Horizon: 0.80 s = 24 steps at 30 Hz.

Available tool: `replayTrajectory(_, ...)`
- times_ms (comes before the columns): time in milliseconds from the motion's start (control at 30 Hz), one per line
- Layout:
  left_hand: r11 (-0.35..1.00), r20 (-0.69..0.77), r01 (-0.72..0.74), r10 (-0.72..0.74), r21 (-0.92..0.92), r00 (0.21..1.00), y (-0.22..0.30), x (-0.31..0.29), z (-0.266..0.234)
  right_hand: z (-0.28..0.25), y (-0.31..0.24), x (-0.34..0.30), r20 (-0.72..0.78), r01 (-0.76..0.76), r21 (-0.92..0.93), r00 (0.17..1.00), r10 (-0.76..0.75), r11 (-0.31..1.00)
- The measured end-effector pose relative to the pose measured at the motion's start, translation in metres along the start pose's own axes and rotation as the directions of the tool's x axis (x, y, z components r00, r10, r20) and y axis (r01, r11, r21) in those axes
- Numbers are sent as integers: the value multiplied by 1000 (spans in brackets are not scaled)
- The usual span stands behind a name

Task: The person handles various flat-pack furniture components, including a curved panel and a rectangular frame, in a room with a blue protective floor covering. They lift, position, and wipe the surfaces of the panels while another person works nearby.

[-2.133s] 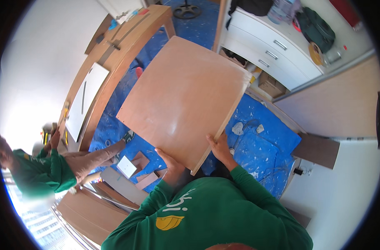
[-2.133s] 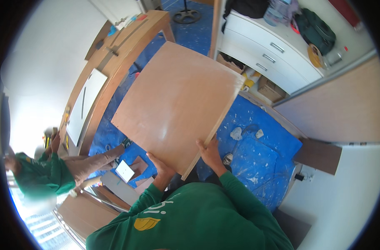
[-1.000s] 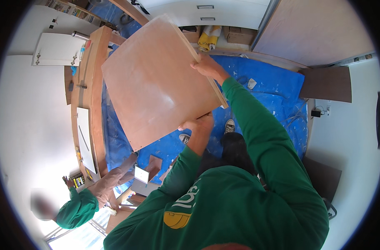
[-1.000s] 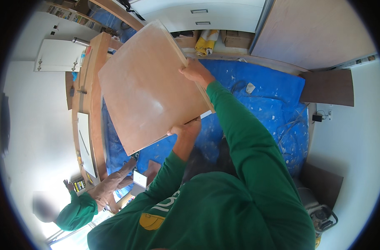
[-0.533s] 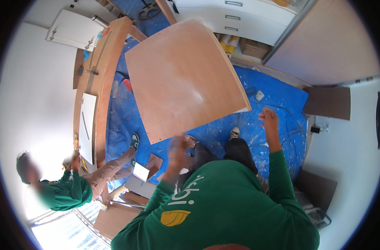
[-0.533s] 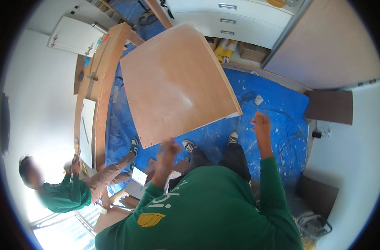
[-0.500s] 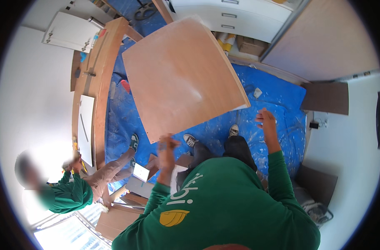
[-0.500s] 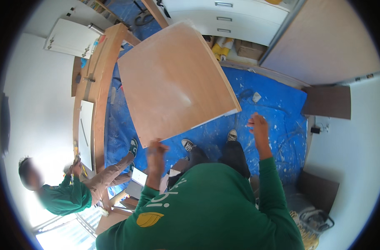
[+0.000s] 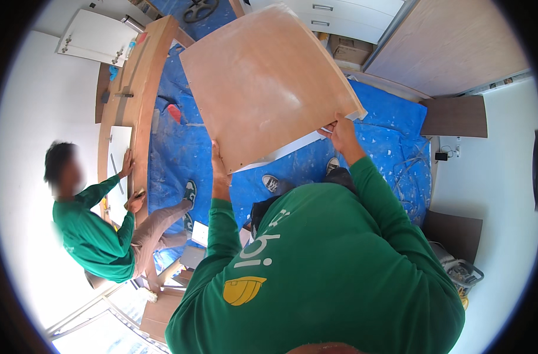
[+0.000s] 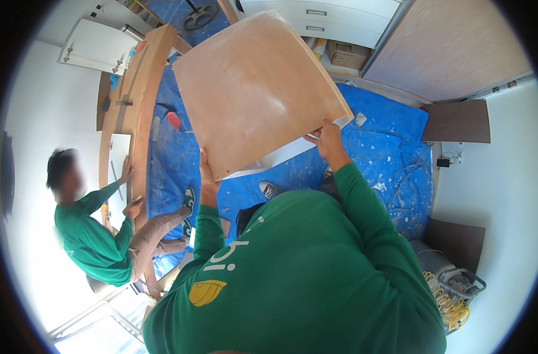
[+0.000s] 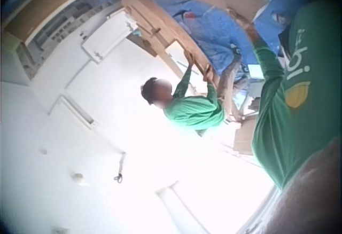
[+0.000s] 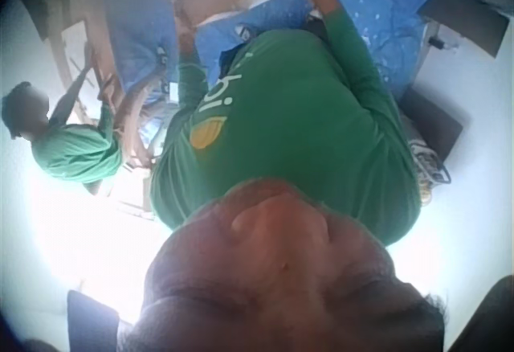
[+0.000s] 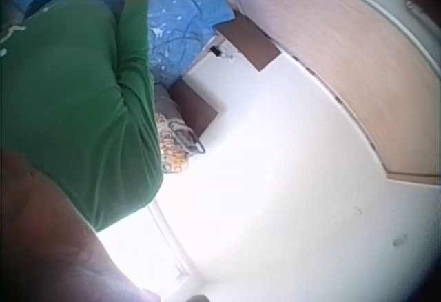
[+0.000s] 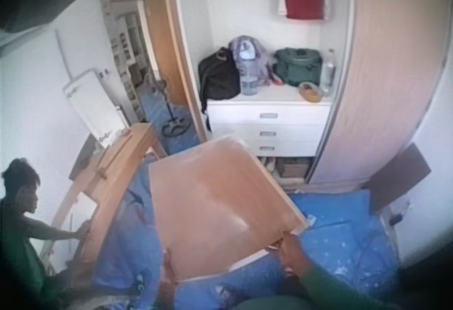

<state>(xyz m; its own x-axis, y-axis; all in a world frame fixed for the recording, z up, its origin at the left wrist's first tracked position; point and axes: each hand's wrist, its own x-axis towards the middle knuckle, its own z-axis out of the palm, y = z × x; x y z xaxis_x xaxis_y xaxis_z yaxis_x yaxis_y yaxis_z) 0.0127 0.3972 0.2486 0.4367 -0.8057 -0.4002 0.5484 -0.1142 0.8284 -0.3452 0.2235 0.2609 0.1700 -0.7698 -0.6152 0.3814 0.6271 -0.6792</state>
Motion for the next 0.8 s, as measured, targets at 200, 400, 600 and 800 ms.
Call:
replayTrajectory(200, 987, 8, 59, -58, -150, 998, -8, -6, 22, 0, -20, 15, -57, 86, -105, 994, -92, 991)
replayTrajectory(400, 967, 37, 197, -194, -161, 980, -44, -63, 106, -48, -72, 32, -214, 75, -217, 969, -122, 973)
replayTrajectory(600, 960, 138, 276, -267, -51, 954, -81, -80, 111, -90, -87, 59, -201, 92, -281, 968, -153, 955)
replayTrajectory(800, 915, 349, 401, -392, 50, 851, -74, -82, 88, -94, -62, 34, -197, 105, -134, 972, -130, 985)
